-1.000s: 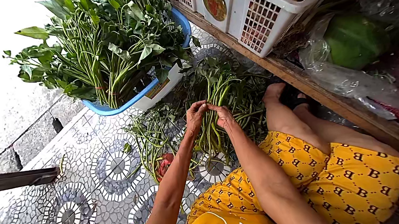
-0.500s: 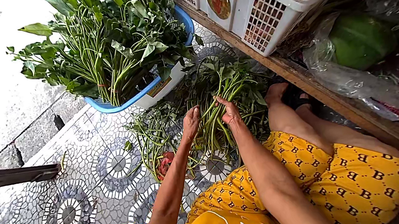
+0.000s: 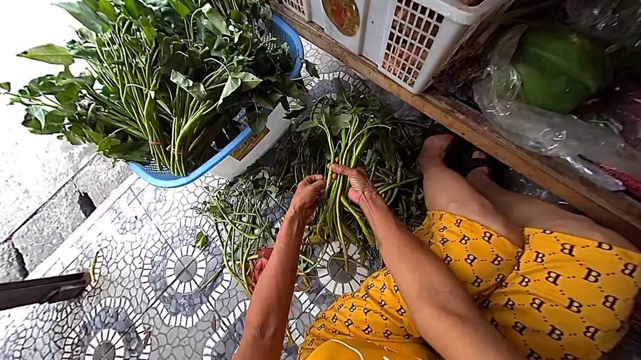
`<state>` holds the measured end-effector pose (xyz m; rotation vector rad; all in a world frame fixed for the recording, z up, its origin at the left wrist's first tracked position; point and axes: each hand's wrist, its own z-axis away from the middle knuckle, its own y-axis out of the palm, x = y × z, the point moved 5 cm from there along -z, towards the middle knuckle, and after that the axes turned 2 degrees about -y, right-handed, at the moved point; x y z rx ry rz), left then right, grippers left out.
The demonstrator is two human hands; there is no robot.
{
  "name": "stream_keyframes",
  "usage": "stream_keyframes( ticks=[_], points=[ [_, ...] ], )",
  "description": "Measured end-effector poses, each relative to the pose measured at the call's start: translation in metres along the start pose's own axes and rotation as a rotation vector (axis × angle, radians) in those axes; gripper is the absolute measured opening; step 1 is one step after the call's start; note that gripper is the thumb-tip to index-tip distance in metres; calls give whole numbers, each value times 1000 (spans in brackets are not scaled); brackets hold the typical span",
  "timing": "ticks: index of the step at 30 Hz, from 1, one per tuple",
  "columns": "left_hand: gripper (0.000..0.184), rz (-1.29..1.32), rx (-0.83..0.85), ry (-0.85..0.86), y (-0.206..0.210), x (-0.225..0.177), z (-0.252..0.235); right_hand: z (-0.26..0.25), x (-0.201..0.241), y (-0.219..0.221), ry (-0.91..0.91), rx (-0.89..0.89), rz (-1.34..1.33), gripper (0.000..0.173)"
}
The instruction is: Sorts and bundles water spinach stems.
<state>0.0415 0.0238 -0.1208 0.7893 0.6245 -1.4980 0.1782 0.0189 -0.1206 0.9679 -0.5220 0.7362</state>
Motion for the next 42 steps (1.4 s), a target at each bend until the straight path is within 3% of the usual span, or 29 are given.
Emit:
stream_keyframes(
  ticks=[2, 5, 8, 11, 15, 18, 20, 24, 29, 31, 35, 37, 39, 40, 42],
  points=[
    [27, -300, -81, 60, -12, 8, 2, 1, 3, 0, -31, -38, -46, 26],
    [30, -657, -146, 163, -24, 10, 8, 0, 13, -4, -64, -100, -10, 29],
    [37, -433, -30, 310, -17, 6, 16, 2, 7, -8, -41, -133, 66, 38],
    [30, -347, 44, 342, -9, -7, 17, -2, 4, -2, -41, -109, 7, 26],
    [30, -710, -294, 496, -22, -52, 47, -1, 4, -2, 11, -157, 102, 33],
    [28, -735, -396, 738, -14, -81, 79, 0, -3, -6, 43, -204, 220, 45],
    [27, -612, -302, 657, -3, -75, 80, -2, -11, -5, 31, -206, 226, 44],
    [30, -504, -155, 314, 12, -25, 44, -4, -15, 1, -6, -175, 217, 38],
    [27, -656, -217, 385, 15, -7, 37, -3, -20, -4, 42, -161, 110, 34],
    [26, -717, -231, 402, 16, -6, 38, -8, -25, -1, 22, -137, 93, 22],
    [36, -944, -215, 214, 15, -6, 40, -5, -27, 5, 38, -150, 314, 44],
    [59, -914, -201, 173, 6, -4, 36, -1, -26, 13, 55, -159, 437, 50],
    [85, -658, -58, 191, -7, 5, 24, 2, -22, 20, 62, -145, 529, 64],
    [86, -504, 77, 178, -10, 11, 21, 4, -21, 25, 59, -133, 572, 70],
    [62, -215, 320, 148, -12, 20, 20, 13, -15, 41, 33, -109, 668, 78]
  ],
)
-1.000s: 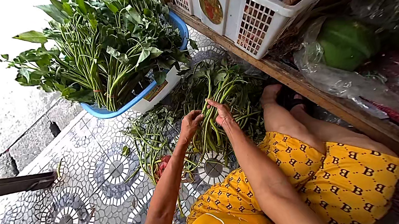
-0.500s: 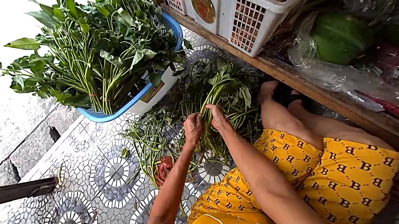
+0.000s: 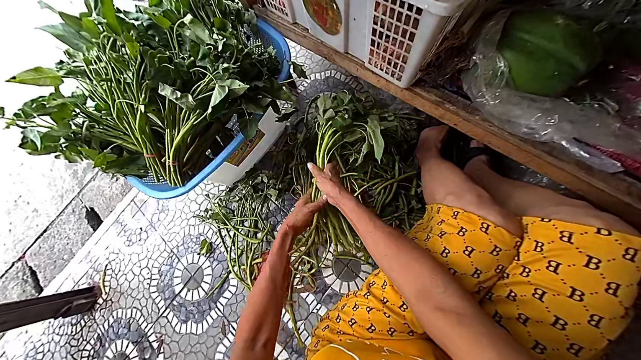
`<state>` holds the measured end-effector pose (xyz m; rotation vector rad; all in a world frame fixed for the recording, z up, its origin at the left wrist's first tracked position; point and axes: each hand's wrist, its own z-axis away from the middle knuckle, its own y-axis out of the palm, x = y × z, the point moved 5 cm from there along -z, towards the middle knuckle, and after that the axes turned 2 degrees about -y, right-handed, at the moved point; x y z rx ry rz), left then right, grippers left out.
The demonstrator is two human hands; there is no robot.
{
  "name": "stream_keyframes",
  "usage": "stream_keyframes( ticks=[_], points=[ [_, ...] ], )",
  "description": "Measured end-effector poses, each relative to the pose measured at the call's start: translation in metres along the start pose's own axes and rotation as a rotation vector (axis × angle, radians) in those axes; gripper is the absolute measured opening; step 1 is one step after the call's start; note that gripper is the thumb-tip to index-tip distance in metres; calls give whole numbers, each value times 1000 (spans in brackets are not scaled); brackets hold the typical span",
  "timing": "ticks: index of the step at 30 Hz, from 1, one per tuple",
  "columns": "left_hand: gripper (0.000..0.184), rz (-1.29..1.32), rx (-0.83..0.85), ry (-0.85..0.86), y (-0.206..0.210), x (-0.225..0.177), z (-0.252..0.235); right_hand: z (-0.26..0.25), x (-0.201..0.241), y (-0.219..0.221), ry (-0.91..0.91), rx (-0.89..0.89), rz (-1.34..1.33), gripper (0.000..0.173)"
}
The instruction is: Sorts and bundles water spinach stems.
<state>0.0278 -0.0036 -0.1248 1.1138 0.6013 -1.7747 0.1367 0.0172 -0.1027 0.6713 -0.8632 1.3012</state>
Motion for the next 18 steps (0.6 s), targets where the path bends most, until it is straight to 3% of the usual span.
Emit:
stream_keyframes(
  ticks=[3, 5, 8, 11, 14, 18],
  points=[
    [26, 174, 157, 7, -3, -4, 1, 12, 23, 12, -43, -22, 138, 78],
    [16, 174, 170, 10, -6, -6, 0, 13, 31, 9, -52, -29, 253, 77],
    [16, 225, 192, 28, -11, 1, -6, 14, 33, 1, -107, -43, 481, 85],
    [16, 336, 250, 40, -10, 11, -9, 1, 20, 2, -108, -56, 240, 91],
    [14, 309, 204, 57, -10, 13, -8, -3, 14, 10, -138, -24, 32, 82],
    [10, 260, 213, 47, -17, 18, -7, 10, 18, 22, -243, 29, 258, 64]
  ],
)
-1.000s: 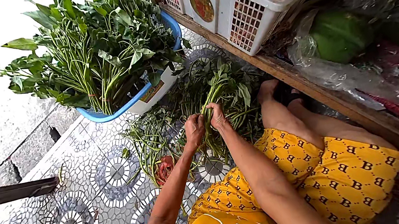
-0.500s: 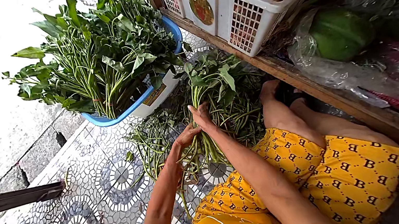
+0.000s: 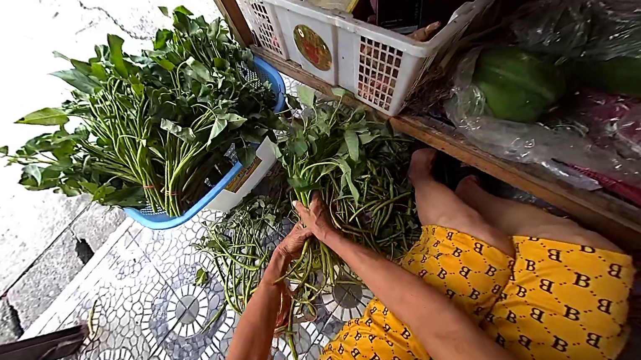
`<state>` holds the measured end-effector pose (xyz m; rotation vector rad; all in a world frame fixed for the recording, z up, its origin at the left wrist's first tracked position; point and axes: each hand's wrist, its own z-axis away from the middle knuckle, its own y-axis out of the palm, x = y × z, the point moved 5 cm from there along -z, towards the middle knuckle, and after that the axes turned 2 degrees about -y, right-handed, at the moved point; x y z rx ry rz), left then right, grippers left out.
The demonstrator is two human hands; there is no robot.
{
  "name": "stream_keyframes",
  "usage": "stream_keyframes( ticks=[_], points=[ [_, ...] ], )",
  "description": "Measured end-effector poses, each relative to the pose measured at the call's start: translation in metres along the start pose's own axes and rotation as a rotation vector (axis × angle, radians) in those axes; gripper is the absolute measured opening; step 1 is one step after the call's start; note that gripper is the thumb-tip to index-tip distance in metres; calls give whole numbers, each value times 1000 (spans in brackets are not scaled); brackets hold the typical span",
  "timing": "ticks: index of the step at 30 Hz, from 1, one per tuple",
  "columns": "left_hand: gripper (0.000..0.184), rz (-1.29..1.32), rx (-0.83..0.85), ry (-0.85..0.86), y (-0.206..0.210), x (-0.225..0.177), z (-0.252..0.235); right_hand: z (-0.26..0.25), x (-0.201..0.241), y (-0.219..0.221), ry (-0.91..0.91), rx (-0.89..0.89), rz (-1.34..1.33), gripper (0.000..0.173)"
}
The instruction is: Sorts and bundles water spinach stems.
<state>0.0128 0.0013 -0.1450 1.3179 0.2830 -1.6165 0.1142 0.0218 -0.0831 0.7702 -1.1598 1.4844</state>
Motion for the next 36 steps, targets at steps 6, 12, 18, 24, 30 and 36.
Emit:
stream_keyframes(
  ticks=[6, 12, 18, 24, 30, 36],
  points=[
    [106, -174, -211, 143, -16, -53, 4, 5, 6, -3, -122, 1, 173, 62],
    [43, -505, -609, 324, 29, -111, -14, -1, -20, 1, -169, 82, 169, 61],
    [64, -571, -219, 82, 36, -91, -83, -24, -64, -26, 131, -1, -212, 45],
    [37, -600, -612, -167, -46, 1, -103, -20, -101, -58, 465, -452, -467, 45],
    [43, -1068, -560, -411, -39, 56, -100, -22, -102, -58, 512, -475, -329, 39],
    [43, -1049, -620, -482, -40, 55, -111, -22, -92, -62, 512, -445, -233, 31]
  ],
)
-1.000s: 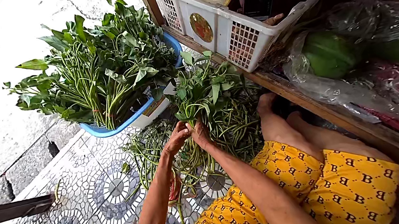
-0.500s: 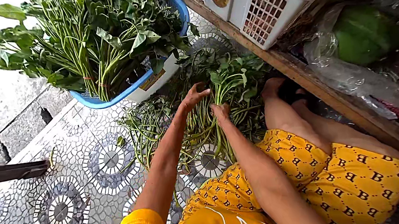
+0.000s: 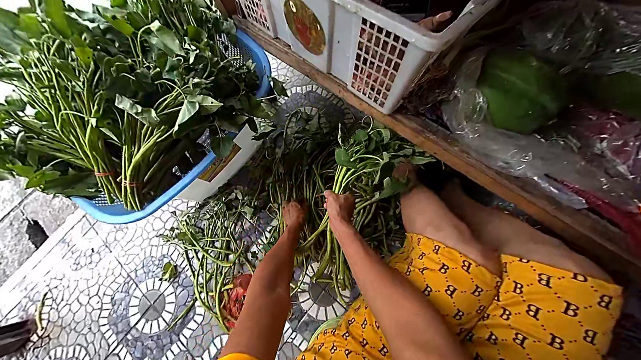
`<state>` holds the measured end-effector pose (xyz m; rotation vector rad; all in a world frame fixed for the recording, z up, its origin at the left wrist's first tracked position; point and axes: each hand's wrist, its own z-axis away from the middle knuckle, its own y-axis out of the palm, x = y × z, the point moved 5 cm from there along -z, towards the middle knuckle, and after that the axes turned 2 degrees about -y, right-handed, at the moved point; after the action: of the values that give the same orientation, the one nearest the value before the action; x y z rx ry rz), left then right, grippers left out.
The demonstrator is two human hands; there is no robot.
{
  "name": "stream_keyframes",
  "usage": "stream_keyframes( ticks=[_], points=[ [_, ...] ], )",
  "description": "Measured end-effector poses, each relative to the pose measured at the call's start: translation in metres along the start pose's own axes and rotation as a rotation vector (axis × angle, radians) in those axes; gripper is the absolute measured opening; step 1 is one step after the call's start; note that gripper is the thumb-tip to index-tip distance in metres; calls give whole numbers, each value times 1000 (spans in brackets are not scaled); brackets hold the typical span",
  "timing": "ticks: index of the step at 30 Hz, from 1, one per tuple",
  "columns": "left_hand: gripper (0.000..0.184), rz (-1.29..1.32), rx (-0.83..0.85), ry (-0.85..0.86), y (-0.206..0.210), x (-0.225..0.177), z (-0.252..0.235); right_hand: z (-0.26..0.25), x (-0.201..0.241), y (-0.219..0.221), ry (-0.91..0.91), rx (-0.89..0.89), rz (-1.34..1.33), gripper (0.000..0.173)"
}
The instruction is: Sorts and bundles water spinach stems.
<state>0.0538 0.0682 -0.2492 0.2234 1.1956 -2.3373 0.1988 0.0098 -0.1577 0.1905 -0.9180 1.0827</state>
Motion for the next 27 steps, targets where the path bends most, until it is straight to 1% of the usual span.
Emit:
stream_keyframes(
  ticks=[3, 4, 6, 9, 11, 12, 13, 14, 16, 18, 20, 23, 27],
  points=[
    [38, -27, -13, 47, -4, -12, 2, 1, 3, -2, -11, -27, -56, 35],
    [38, -22, -24, 40, -11, -17, 7, 2, 4, -3, -6, -33, -64, 34],
    [41, 9, -98, 32, -37, -29, 24, 3, 3, -4, 21, -37, -78, 32],
    [45, 46, -291, 131, -86, -31, 48, 2, 0, -4, 52, -48, -136, 37],
    [42, 60, -488, 295, -122, -21, 70, 3, -1, -1, 55, -49, -188, 38],
    [39, 88, -564, 367, -138, -15, 82, 4, -1, 1, 54, -47, -224, 37],
    [37, 134, -601, 409, -151, -7, 93, 5, -1, 3, 53, -42, -259, 36],
    [35, 193, -596, 419, -160, 3, 102, 6, -1, 4, 54, -28, -285, 36],
    [34, 344, -529, 357, -169, 24, 111, 9, -1, 8, 45, 13, -333, 36],
    [34, 477, -456, 298, -169, 43, 112, 11, -1, 12, 8, 65, -389, 34],
    [33, 562, -392, 291, -164, 52, 113, 14, 2, 16, -50, 131, -463, 27],
    [30, 703, -284, 305, -150, 49, 120, 19, 12, 19, -134, 237, -547, 16],
    [29, 812, -148, 289, -129, 42, 125, 23, 22, 22, -163, 363, -600, 26]
  ],
)
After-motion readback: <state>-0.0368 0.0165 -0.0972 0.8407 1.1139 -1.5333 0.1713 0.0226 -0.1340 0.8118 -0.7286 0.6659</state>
